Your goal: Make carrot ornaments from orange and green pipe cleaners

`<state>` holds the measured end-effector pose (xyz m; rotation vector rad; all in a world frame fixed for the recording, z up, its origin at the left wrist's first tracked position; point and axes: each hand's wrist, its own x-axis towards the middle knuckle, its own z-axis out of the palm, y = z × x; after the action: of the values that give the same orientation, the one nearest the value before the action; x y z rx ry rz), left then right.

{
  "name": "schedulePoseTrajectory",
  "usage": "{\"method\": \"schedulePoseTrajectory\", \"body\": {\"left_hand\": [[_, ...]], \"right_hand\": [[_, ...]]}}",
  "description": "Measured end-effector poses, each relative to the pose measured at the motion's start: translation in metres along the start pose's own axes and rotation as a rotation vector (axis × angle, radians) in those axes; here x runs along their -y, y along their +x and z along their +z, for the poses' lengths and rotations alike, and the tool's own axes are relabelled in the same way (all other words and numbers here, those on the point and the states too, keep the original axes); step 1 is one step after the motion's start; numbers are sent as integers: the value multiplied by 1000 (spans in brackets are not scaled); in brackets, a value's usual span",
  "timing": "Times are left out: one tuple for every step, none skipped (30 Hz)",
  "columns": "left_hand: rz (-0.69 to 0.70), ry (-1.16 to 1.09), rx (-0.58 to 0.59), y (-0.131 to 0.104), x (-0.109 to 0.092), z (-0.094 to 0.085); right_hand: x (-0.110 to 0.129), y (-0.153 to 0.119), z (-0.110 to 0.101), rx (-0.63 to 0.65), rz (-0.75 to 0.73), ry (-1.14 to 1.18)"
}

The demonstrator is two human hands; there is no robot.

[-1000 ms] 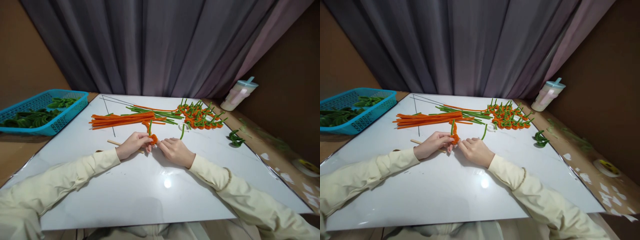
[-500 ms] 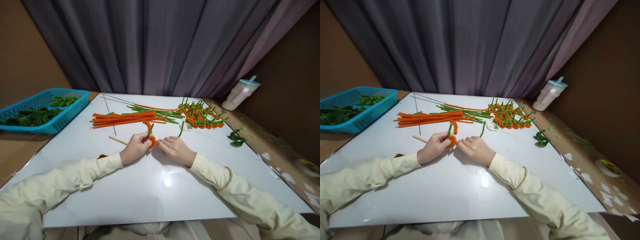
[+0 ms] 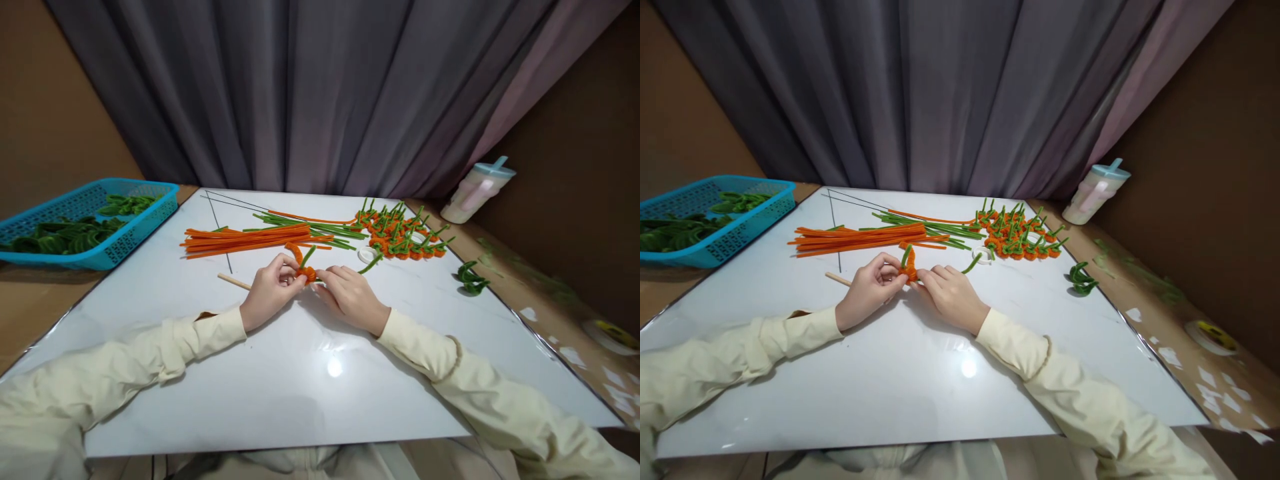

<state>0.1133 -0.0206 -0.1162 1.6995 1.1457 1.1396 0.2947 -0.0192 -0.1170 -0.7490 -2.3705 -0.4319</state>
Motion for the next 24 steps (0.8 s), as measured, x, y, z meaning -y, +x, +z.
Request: {"method": "schedulePoseTrajectory", "body": {"left_hand": [[21,21,-14,-1,0,0],[44,50,-21,-1,1,1],[66,86,-22,-2,1,1],[85,124,-17,-3,1,2],[99,158,-10,-3,2,2],[110,185,-3,-4,2,3],[119,204,3,-4,2,3],[128,217,7,-4,1,3],[136,225,15,-4,1,3],[145,232,26,-4,1,3],[153,242,39,-4,1,2],[162,255,53,-5,0,2],[172,271,68,-5,0,2],[183,290,82,-5,0,1],[195,310,92,-5,0,1],[209,328,99,-5,0,1],[223,343,106,-4,0,1],[236,353,109,-4,0,1],[247,361,112,-4,0,1],[256,369,112,-4,0,1],[261,375,111,-4,0,1],[265,377,109,-4,0,1],[266,376,105,-4,0,1],[268,373,102,-4,1,1]], "right_hand": [[1,0,1,14,21,-12],[1,-1,2,31,43,-19],[1,-1,2,47,65,-21],[2,-2,3,61,83,-22],[2,-2,4,73,96,-24],[2,-3,4,83,98,-26],[2,-4,5,93,91,-28],[1,-5,6,102,74,-28],[1,-6,8,109,53,-27],[0,-7,9,113,28,-26],[-1,-7,10,116,4,-25],[-2,-8,10,116,-15,-26],[-2,-9,11,114,-25,-25],[-3,-9,11,113,-27,-21],[-3,-10,11,113,-24,-12],[-3,-10,11,112,-18,-2],[-3,-10,11,111,-13,7],[-3,-10,11,109,-12,15],[-3,-10,10,108,-14,20],[-2,-9,10,107,-16,23],[-2,-9,9,106,-19,24],[-2,-9,9,106,-21,26],[-2,-8,8,105,-22,28],[-2,-7,7,106,-25,30]]}}
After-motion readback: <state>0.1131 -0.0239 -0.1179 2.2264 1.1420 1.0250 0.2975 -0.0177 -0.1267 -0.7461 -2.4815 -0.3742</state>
